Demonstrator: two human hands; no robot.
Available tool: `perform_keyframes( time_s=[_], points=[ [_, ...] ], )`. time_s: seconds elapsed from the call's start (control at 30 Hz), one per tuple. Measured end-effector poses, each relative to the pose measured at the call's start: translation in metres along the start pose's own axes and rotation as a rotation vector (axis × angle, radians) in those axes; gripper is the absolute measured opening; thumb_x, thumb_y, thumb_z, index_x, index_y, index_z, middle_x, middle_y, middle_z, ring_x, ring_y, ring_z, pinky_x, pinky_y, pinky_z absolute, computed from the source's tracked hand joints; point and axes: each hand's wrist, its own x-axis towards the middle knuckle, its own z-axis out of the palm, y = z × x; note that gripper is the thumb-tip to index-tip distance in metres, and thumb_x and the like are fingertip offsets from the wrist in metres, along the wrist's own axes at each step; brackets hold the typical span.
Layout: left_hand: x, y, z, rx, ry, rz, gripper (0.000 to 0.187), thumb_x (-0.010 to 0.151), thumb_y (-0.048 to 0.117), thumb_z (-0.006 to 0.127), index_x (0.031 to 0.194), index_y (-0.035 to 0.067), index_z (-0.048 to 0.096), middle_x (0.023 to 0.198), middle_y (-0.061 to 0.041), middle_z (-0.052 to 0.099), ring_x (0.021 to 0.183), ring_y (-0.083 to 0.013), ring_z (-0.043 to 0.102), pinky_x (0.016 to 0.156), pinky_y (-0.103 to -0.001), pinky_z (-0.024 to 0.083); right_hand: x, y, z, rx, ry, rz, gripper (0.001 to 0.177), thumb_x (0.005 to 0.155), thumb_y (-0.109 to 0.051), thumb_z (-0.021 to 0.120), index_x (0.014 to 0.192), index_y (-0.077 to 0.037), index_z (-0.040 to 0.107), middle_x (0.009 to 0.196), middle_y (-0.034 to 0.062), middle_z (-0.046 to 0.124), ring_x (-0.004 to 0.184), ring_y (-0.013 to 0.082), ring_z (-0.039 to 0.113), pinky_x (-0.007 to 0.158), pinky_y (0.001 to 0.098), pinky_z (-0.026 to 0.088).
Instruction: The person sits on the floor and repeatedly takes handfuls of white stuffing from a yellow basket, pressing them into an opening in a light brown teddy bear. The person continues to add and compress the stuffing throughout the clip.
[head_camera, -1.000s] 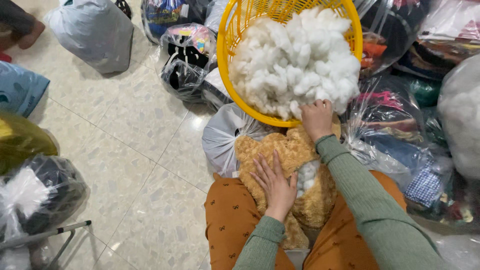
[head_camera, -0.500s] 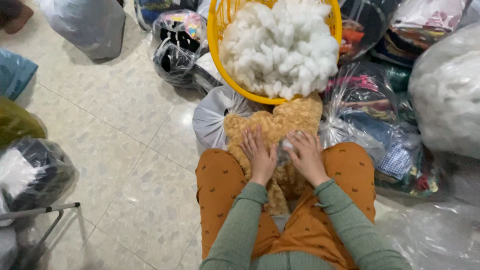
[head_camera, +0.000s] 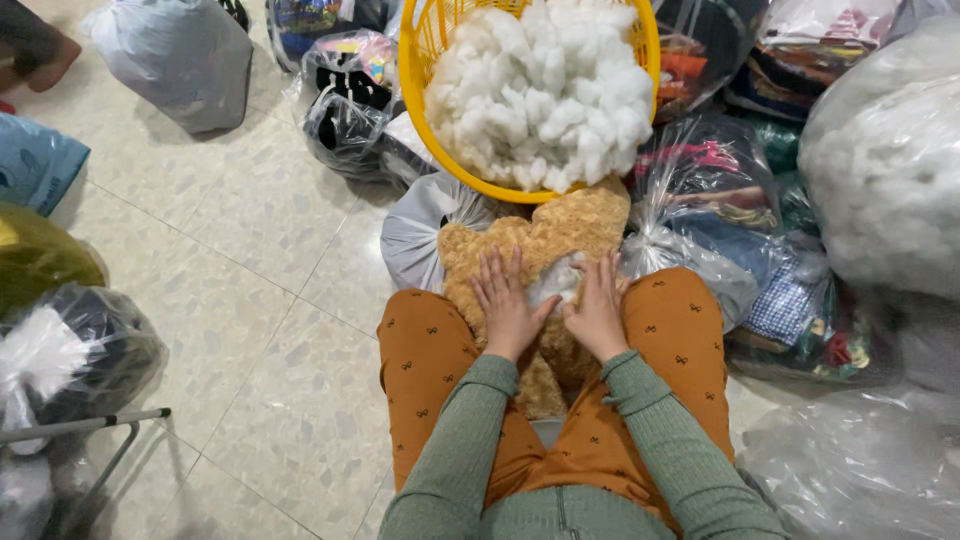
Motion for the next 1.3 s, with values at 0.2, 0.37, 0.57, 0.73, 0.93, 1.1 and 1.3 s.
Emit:
perform_keyframes(
  time_s=[0.2,0.37,0.57,0.73,0.93,1.1,1.3],
  points=[
    [0.008,-0.002,0.010,0.441,-0.183,-0.152,0.110,0.084,0.000,0.068,0.171,0.030,0.010,0.173,-0.025,-0.002,0.157,-0.0509,-0.004,0.126,-0.056,0.007,0.005,0.001,0.008,-0.019,-0.019,0.097,0.113,0.077,-0.026,0.080,0.161,-0.010,0.008,0.161,0.0344,-0.018,0.150,0.0506,-0.019,0.117,0.0714,-0.005],
    [0.009,-0.017,0.016,0.295,-0.081,-0.084,0.105,0.081,-0.010,0.061,0.166,0.031,0.015,0.170,-0.028,-0.001,0.157,-0.0500,0.005,0.126,-0.052,0.017,0.006,0.003,0.024,-0.021,-0.045,0.097,0.120,0.077,-0.021,0.078,0.164,-0.011,-0.003,0.164,0.0339,-0.020,0.153,0.0491,-0.020,0.119,0.0713,-0.005],
    [0.006,-0.011,0.007,0.242,-0.053,-0.084,0.103,0.082,0.006,0.068,0.167,0.022,0.012,0.170,-0.029,-0.002,0.157,-0.0481,-0.003,0.126,-0.059,0.005,0.011,0.001,0.028,0.026,-0.109,0.110,0.118,0.080,-0.019,0.075,0.164,-0.010,-0.007,0.164,0.0333,-0.023,0.152,0.0497,-0.021,0.117,0.0721,-0.008],
    [-0.001,0.008,-0.012,0.023,-0.011,-0.080,0.111,0.075,0.027,0.078,0.162,0.020,0.009,0.168,-0.025,0.000,0.155,-0.0459,-0.007,0.121,-0.066,-0.005,0.006,0.004,0.032,0.061,0.014,0.085,0.108,0.088,-0.032,0.072,0.164,-0.011,-0.001,0.167,0.0321,-0.015,0.155,0.0485,-0.016,0.119,0.0714,-0.007],
    [0.020,-0.006,-0.007,0.155,-0.024,-0.100,0.112,0.076,0.025,0.080,0.161,0.022,0.008,0.165,-0.029,0.000,0.150,-0.0535,-0.001,0.120,-0.064,0.009,0.016,0.017,0.038,0.033,0.152,0.086,0.109,0.091,-0.044,0.073,0.163,-0.008,-0.001,0.164,0.0370,-0.014,0.153,0.0526,-0.014,0.120,0.0688,-0.002],
    [0.026,-0.018,0.009,0.215,-0.001,-0.123,0.110,0.079,-0.008,0.065,0.170,0.023,0.011,0.171,-0.028,0.009,0.156,-0.0513,0.014,0.128,-0.051,0.025,0.021,0.015,0.040,0.005,0.112,0.106,0.111,0.087,-0.039,0.075,0.163,-0.010,0.000,0.164,0.0360,-0.013,0.154,0.0511,-0.014,0.120,0.0679,0.000],
    [0.015,-0.007,0.003,0.119,-0.019,-0.113,0.108,0.077,0.029,0.073,0.162,0.020,0.007,0.166,-0.026,0.007,0.153,-0.0507,-0.001,0.122,-0.067,0.002,0.024,0.017,0.047,0.011,0.139,0.068,0.111,0.087,-0.033,0.075,0.166,-0.009,0.000,0.166,0.0359,-0.010,0.155,0.0525,-0.012,0.121,0.0689,0.000]
  ],
)
